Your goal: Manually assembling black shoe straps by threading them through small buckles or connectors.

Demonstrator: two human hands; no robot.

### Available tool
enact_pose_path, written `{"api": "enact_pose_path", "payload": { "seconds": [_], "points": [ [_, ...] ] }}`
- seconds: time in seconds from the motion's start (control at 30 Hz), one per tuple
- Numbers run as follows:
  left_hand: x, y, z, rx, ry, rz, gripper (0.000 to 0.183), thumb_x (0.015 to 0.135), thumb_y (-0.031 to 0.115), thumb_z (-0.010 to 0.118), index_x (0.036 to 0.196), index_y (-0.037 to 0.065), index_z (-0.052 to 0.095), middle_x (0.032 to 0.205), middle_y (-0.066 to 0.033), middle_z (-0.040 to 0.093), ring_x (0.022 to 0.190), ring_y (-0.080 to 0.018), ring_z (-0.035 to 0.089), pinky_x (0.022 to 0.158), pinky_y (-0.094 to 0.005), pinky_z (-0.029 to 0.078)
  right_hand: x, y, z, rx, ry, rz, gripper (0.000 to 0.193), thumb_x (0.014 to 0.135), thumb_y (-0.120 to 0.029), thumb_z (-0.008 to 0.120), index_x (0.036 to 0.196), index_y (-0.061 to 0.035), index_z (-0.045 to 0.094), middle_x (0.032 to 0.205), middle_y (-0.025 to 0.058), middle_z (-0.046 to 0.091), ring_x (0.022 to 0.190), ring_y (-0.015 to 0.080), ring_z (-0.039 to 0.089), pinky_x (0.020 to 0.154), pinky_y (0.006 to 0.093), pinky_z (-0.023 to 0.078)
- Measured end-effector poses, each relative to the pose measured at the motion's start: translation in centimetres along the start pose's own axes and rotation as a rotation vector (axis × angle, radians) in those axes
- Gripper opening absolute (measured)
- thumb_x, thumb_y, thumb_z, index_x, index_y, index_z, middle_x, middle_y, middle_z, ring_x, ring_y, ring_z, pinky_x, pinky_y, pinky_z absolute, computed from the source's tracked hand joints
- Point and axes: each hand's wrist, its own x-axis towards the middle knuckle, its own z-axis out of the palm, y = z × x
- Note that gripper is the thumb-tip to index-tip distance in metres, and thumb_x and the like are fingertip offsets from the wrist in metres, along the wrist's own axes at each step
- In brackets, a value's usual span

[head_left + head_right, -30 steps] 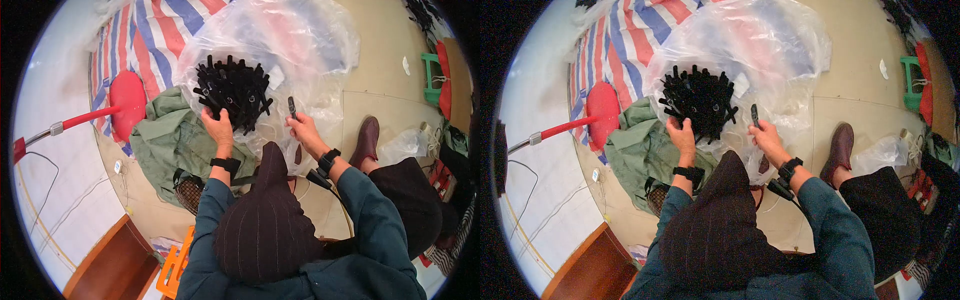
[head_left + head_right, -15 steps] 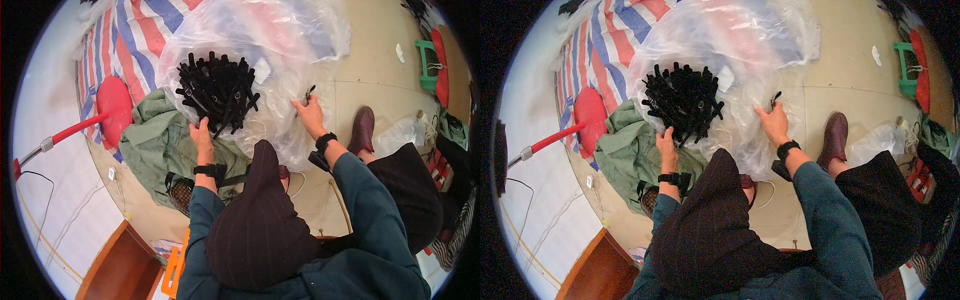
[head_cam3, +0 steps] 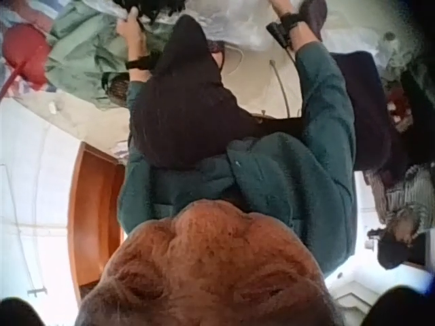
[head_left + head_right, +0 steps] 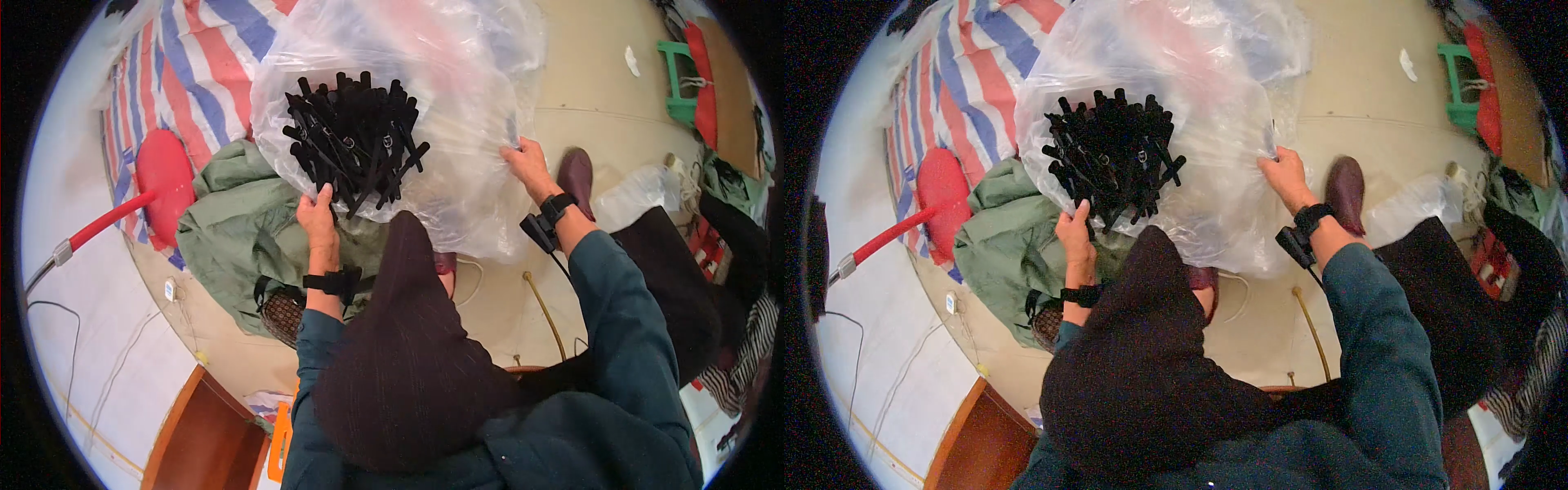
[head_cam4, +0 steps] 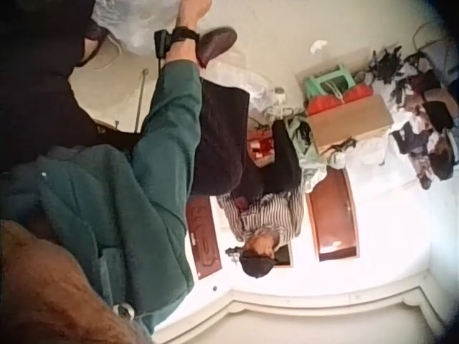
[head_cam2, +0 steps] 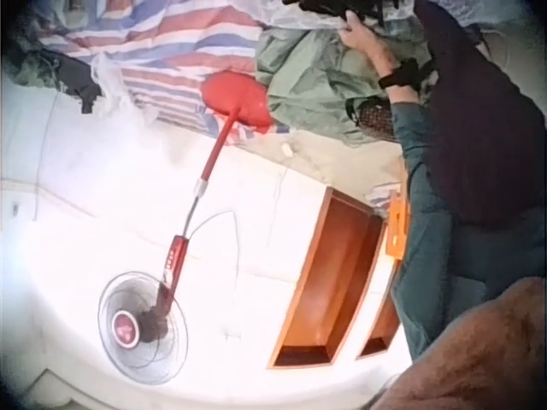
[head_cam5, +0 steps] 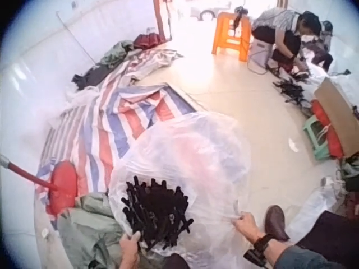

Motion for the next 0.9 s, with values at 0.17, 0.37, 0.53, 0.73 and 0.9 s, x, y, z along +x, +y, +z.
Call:
{"api": "enact_pose_path", "payload": {
  "seconds": [0.17,0.37,0.53,0.73,0.9],
  "points": [
    [-2.9,-2.3,0.8,0.158,-0.097,-0.127,0.021,0.075,0.005,0.064,0.093,-0.003,0.057,0.083,-0.0024,0.059,0.072,-0.011,0.051,0.068,-0.025,0.041,-2.1,0.8,-6.1,-0.054,-0.11,0.304,0.015,0.07,-0.014,0.059,0.071,0.0009,0.057,0.061,0.0025,0.051,0.051,0.013,0.047,0.046,0.0279,0.036],
    [-2.7,-4.6,-1.3,0.481,-0.06,0.027,0.025,0.073,0.008,0.065,0.093,-0.003,0.054,0.082,-0.0072,0.058,0.072,-0.0133,0.051,0.067,-0.0283,0.043,-3.0,1.2,-10.1,0.35,-0.008,0.25,0.025,0.078,-0.026,0.064,0.09,-0.0057,0.054,0.073,0.0017,0.059,0.048,0.0073,0.042,0.039,0.0202,0.028],
    [-4.3,-1.9,0.4,0.556,0.161,0.333,0.036,0.071,0.002,0.06,0.106,0.002,0.051,0.104,-0.0093,0.052,0.088,-0.0194,0.053,0.071,-0.0299,0.045,-3.0,2.7,-8.7,0.226,0.022,0.145,0.019,0.079,-0.019,0.06,0.092,-0.0055,0.059,0.073,0.0009,0.059,0.05,0.0078,0.045,0.044,0.0218,0.035],
    [-5.2,-1.2,-1.2,0.515,-0.026,0.465,0.027,0.072,0.0,0.057,0.099,0.004,0.056,0.092,-0.0075,0.057,0.079,-0.0167,0.056,0.067,-0.0285,0.045,-8.3,0.2,4.3,-0.228,-0.034,-0.339,0.027,0.073,-0.015,0.05,0.095,-0.0021,0.059,0.09,0.021,0.06,0.087,0.0372,0.057,0.076,0.0447,0.045],
    [-6.6,-1.3,1.2,0.41,-0.3,0.41,0.013,0.076,0.004,0.057,0.089,0.004,0.059,0.07,-0.0033,0.058,0.065,-0.0102,0.055,0.06,-0.0237,0.044,-10.6,0.3,7.2,-0.234,0.048,-0.442,0.025,0.072,-0.012,0.047,0.092,-0.0019,0.058,0.086,0.0226,0.059,0.084,0.0398,0.056,0.075,0.0467,0.045]
  ]
}}
